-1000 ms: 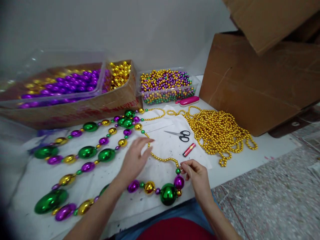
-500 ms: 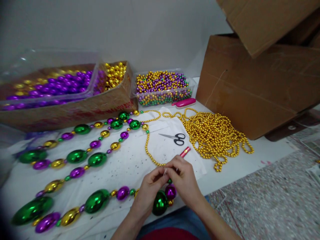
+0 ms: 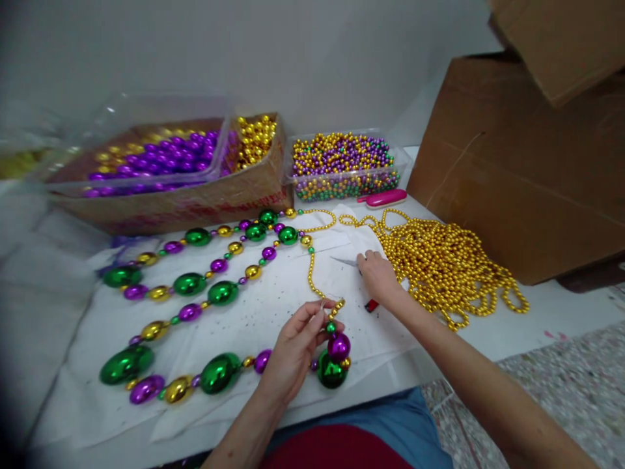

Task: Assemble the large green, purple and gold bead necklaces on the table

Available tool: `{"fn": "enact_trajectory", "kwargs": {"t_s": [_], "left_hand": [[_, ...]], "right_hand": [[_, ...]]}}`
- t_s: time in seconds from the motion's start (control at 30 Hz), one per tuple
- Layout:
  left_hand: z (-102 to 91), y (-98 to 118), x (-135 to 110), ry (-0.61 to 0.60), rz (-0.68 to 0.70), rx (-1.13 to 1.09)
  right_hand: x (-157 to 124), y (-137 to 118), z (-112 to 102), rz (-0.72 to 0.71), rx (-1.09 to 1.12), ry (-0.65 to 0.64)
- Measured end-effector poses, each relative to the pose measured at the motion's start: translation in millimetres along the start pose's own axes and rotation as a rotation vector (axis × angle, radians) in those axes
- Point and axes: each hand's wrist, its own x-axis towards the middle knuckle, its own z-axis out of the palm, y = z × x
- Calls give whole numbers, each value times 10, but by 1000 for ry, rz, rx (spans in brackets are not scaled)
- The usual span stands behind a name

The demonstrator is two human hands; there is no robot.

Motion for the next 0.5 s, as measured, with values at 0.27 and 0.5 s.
{"fn": "enact_trajectory", "kwargs": {"t_s": [0.27, 0.5], "left_hand": [[-97, 208, 34, -125, 55, 41], [119, 144, 91, -376, -62, 137]], "right_hand": [[-632, 212, -695, 241, 677, -32], [-1794, 345, -942, 464, 1078, -434]]}}
